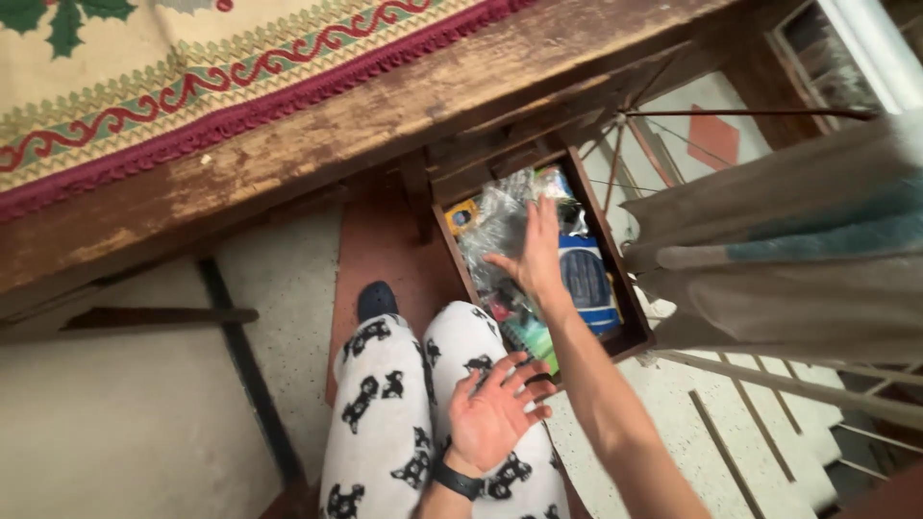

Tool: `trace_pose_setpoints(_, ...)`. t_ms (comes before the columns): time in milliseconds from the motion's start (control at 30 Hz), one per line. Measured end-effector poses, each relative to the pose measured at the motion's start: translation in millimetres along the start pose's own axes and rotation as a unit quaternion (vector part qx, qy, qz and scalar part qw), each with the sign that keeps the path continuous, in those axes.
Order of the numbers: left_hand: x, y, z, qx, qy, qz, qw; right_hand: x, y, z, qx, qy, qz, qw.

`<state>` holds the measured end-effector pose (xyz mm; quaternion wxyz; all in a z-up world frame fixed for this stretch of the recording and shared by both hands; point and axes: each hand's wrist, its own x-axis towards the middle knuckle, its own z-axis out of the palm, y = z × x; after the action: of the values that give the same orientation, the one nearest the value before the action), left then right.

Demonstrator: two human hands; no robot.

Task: Emptying a wooden drawer of various items and then wiping it clean with a cloth.

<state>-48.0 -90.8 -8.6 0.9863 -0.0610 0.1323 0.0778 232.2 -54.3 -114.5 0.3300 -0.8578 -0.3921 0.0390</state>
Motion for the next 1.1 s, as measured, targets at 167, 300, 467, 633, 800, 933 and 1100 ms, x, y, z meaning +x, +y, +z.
trace_pose_setpoints(167,4,5,-1,-0.018,0.008,0.006,1.0,23,22,41,-0.194,-0.104,-0.052,0.974)
trace_pose_setpoints(300,11,9,2,-0.011,0.012,-0.001,1.0,-36,50,32,-0.044,-0.011,-0.018,0.999)
trace_pose_setpoints(467,10,7,5,0.001,0.001,-0.021,1.0,-127,55,0,0.084,0.114,0.07,0.987)
trace_pose_setpoints(633,12,7,3,0.008,0.002,-0.011,1.0,-149,9,-20,0.167,0.045,0.136,0.975)
trace_pose_setpoints(800,4,8,21,0.051,0.034,-0.004,0.998,-180,61,10,0.059,-0.077,0.043,0.994)
trace_pose_setpoints(933,12,28,65,0.293,0.06,-0.026,0.954,-123,-18,-102,0.254,-0.184,0.261,0.913)
trace_pose_setpoints(1100,148,66,74,0.702,0.188,-0.119,0.676,-144,129,-58,0.108,0.101,0.429,0.891)
